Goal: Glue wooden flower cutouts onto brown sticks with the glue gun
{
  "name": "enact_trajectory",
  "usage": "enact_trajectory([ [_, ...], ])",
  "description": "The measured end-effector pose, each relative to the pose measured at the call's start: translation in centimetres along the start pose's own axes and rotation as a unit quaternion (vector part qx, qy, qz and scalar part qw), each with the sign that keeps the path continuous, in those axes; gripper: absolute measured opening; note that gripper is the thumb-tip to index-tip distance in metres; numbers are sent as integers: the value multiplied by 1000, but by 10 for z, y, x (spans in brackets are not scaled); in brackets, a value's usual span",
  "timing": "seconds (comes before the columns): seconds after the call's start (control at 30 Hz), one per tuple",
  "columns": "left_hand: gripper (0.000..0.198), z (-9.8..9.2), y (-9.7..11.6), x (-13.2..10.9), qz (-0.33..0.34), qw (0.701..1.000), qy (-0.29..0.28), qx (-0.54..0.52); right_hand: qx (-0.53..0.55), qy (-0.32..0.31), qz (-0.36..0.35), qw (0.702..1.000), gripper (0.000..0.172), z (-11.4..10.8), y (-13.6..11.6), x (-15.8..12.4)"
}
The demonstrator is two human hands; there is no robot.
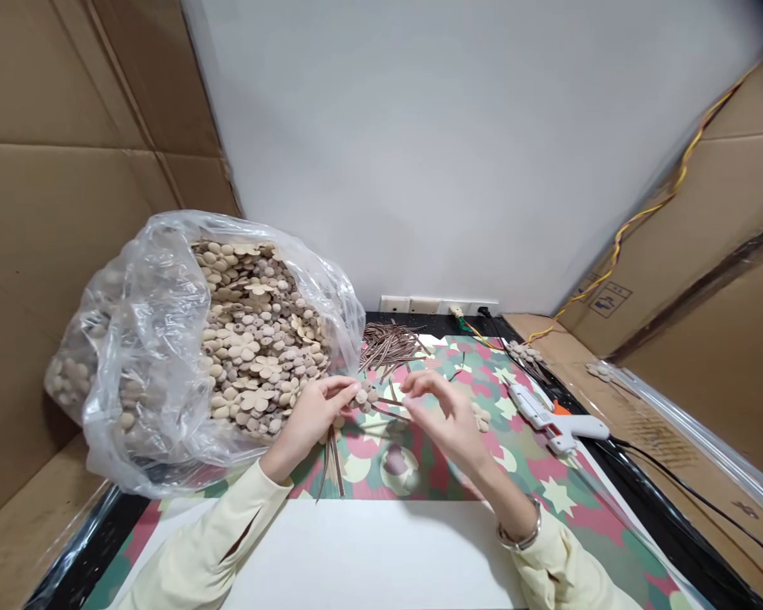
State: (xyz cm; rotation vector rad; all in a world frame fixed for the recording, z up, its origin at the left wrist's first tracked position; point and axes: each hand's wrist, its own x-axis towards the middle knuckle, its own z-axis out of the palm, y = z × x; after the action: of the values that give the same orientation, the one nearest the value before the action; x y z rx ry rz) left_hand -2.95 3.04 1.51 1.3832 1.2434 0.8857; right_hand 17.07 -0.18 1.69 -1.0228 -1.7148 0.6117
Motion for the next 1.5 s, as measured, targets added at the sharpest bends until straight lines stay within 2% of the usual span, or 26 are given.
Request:
enact_trajectory([
  [0.07, 35, 1, 1, -1, 25, 1000, -4, 13, 86, -13, 80, 993, 12, 0, 1, 2],
  [0.17, 28, 5, 4, -4, 84, 996, -26, 29, 189, -85, 179, 962, 22, 6, 0, 3],
  [0.27, 26, 9, 7, -8, 139, 986, -40, 78, 240, -134, 231, 933, 32, 12, -3, 1],
  [0.43, 25, 10, 5, -9, 169, 976, -52, 126, 256, -148, 226, 928, 37, 16, 0, -1],
  [0.63, 25, 12, 0, -8, 198, 964, -35, 171, 263, -161, 230, 923, 41, 19, 4, -2],
  [0.8, 31, 9, 3, -6, 148, 981, -47, 119, 269, -133, 228, 926, 42, 19, 3, -2],
  [0.97, 29, 5, 6, -7, 122, 982, -104, 103, 248, -139, 257, 924, 44, 16, 2, -2],
  [1.07, 28, 7, 4, -9, 131, 981, -88, 110, 267, -153, 275, 911, 43, 12, 2, -2],
  [1.2, 27, 13, 0, -10, 155, 979, -58, 116, 298, -141, 279, 902, 46, 11, -1, 0],
  [1.3, 25, 15, 0, -10, 160, 981, -46, 97, 299, -137, 279, 902, 46, 12, -4, 0],
  [1.43, 30, 15, 7, -12, 132, 989, -38, 49, 313, -121, 259, 906, 48, 7, -8, 0],
  [1.5, 34, 16, 10, -13, 117, 991, -57, 27, 298, -103, 246, 917, 47, 0, -10, 1],
])
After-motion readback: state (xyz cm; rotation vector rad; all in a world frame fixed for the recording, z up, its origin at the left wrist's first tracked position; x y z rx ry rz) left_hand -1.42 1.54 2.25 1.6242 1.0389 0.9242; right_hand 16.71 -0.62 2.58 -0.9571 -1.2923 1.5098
